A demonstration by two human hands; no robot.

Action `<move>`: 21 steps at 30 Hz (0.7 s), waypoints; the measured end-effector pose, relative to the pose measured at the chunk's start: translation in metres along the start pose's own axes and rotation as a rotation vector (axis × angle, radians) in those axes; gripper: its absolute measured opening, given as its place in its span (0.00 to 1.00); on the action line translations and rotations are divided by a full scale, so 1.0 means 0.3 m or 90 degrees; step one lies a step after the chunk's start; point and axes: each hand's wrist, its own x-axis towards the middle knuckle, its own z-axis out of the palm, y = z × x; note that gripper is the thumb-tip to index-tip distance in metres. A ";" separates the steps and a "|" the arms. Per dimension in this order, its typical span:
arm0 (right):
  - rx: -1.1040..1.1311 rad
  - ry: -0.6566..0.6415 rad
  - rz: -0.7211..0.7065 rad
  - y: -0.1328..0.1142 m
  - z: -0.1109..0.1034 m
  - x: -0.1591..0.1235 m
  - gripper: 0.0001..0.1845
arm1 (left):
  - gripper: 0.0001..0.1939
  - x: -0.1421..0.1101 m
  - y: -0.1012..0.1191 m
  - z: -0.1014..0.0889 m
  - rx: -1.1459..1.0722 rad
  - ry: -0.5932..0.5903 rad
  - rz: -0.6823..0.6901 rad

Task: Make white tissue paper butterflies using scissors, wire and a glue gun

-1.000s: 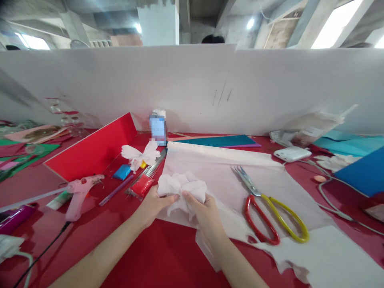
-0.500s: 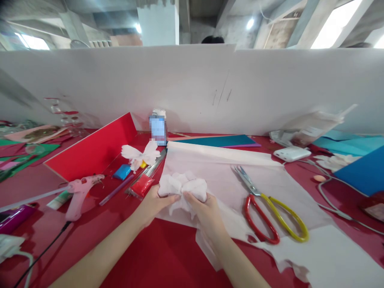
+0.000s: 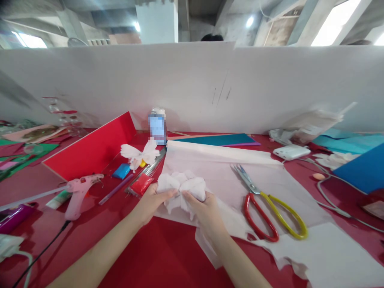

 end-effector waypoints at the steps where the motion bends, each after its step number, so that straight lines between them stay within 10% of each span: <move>1: 0.011 -0.008 0.000 0.000 0.001 0.001 0.17 | 0.21 0.002 -0.002 -0.001 -0.002 0.003 0.001; 21: 0.008 -0.023 -0.020 0.002 -0.001 0.003 0.17 | 0.20 0.001 -0.006 -0.007 -0.028 0.004 -0.012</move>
